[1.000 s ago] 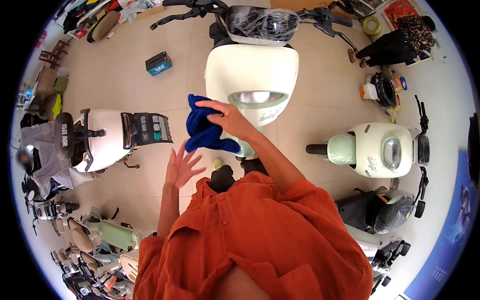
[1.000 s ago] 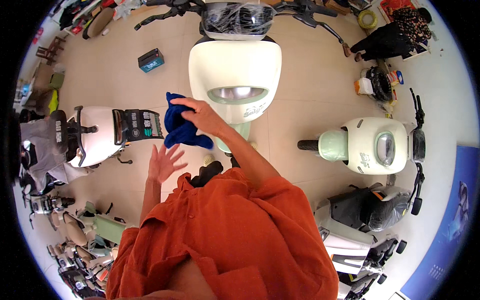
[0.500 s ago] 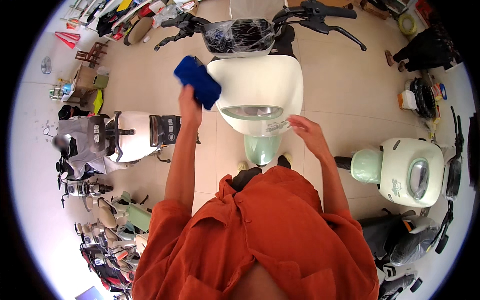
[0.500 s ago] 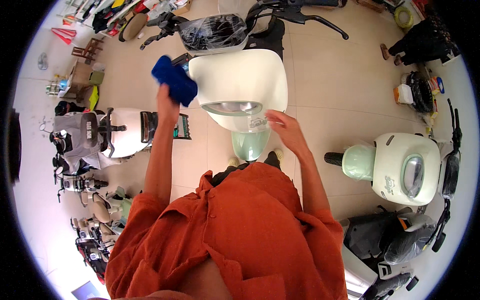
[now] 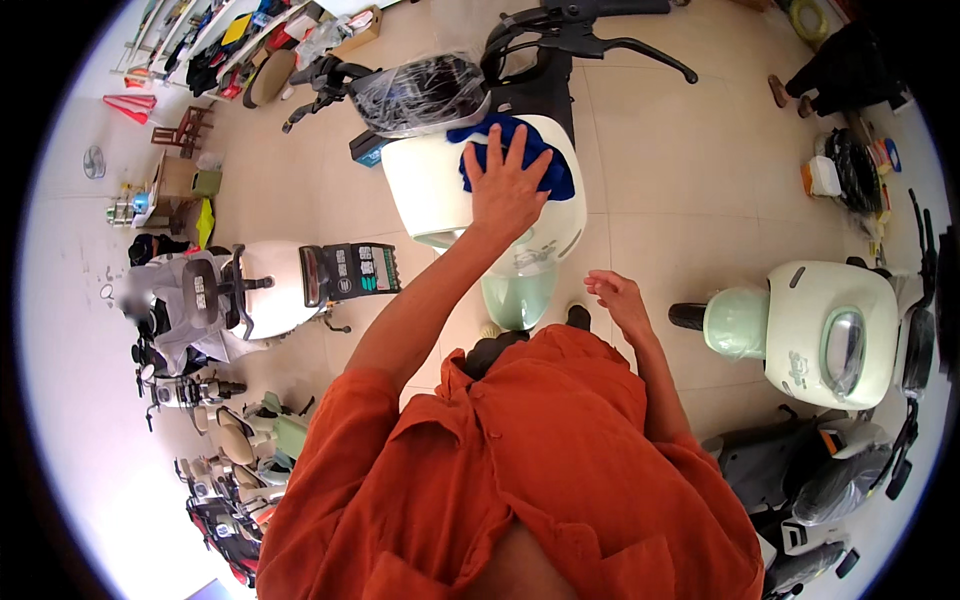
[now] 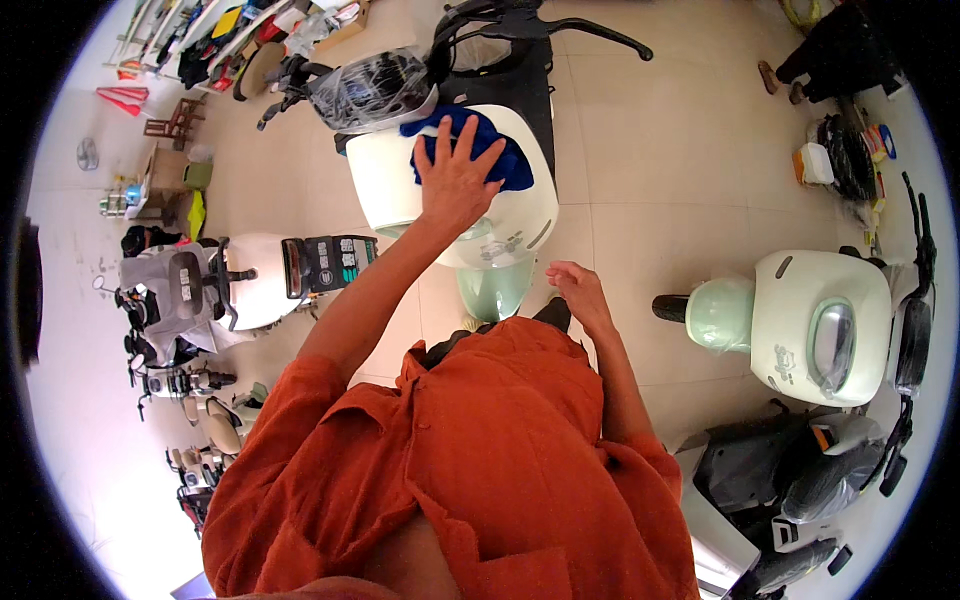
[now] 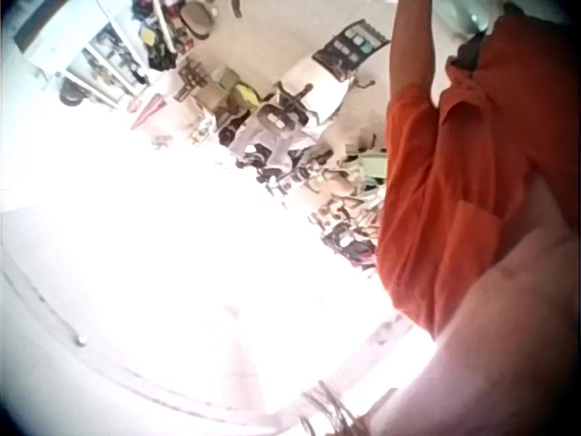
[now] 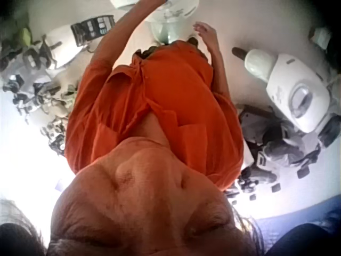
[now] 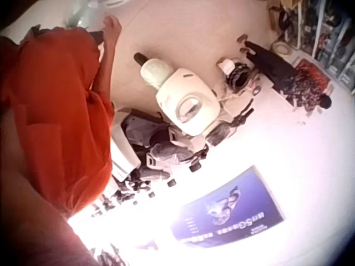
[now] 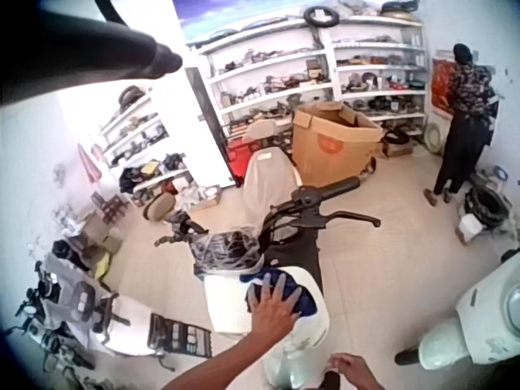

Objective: The person walks around electric scooters in a showroom and wipes their front panels and handlebars with a cloth.

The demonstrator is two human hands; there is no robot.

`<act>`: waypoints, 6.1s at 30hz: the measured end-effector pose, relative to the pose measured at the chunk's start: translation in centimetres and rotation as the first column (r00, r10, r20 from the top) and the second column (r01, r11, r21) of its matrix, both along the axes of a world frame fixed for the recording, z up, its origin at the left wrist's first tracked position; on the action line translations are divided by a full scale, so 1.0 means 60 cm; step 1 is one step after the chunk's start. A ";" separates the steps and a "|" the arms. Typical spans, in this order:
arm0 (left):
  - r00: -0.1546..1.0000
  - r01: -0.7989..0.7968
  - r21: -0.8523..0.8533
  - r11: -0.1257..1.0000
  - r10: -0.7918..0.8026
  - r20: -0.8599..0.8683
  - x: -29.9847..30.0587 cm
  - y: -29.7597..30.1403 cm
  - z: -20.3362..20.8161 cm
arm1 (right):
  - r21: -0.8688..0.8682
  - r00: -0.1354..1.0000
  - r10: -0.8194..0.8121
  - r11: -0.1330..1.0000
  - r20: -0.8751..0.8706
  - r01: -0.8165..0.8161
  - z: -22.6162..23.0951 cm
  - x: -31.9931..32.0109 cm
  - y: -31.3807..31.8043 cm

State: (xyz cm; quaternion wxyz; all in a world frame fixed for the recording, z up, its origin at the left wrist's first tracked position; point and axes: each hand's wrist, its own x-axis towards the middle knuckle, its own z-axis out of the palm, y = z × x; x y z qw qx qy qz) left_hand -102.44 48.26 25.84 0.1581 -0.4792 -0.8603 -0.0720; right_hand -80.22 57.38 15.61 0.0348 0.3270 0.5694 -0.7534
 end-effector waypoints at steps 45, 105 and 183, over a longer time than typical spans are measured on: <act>0.609 -0.779 0.476 0.408 0.314 0.728 -0.119 -0.227 -0.095 | -0.046 0.998 0.011 0.999 0.070 -0.008 -0.029 0.015 0.055; 0.557 -0.688 0.339 0.642 0.167 0.814 -0.239 -0.238 -0.079 | 0.230 0.908 0.289 0.903 0.303 -0.364 0.093 -0.109 -0.091; 0.889 -0.413 0.468 0.782 0.234 0.394 -0.198 -0.222 -0.058 | 0.209 0.880 0.349 0.881 0.321 -0.425 0.027 -0.115 -0.198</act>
